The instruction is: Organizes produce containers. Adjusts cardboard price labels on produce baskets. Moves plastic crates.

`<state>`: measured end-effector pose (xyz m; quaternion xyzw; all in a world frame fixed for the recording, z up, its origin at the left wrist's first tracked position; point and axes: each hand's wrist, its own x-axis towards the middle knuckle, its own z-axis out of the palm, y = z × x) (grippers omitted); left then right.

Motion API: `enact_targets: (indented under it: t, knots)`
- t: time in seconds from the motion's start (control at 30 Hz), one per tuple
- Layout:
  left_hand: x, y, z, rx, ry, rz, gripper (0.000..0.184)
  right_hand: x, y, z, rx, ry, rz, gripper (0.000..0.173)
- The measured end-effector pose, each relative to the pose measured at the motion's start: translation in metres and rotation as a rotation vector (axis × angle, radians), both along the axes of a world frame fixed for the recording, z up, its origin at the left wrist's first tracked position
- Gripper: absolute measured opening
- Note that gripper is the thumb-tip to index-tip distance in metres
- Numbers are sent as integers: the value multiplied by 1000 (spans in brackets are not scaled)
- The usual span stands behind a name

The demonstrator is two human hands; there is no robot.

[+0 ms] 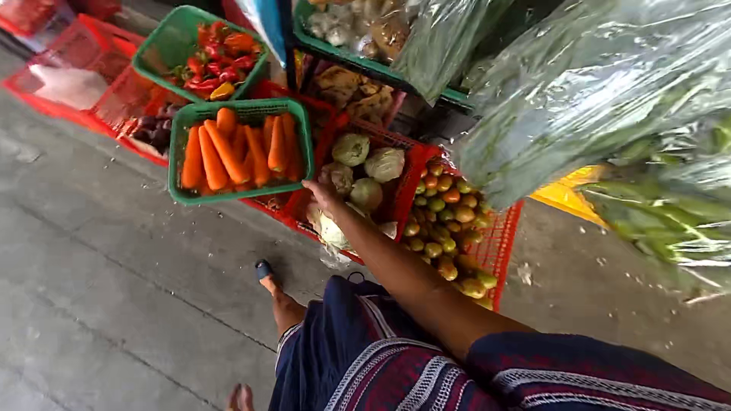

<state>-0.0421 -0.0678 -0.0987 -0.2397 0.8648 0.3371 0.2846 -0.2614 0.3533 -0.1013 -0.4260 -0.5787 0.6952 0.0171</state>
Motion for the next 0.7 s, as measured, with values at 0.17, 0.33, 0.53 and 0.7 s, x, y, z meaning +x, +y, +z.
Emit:
enact_targets:
  t: [0.17,0.33,0.53,0.7]
  knots:
    - [-276,-23,-35,419,186,80,67,-27,-11,-7,-406,-98,-19,57]
    - [-477,64,17,524,288,-234,66,-58,-20,-7,-435,-147,-329,42]
    - [-515,123,-3,710,217,-243,69,-67,-27,0,-388,-169,-442,41]
    - [-499,122,-20,672,427,-270,62,-62,-28,-11,-352,-127,-504,47]
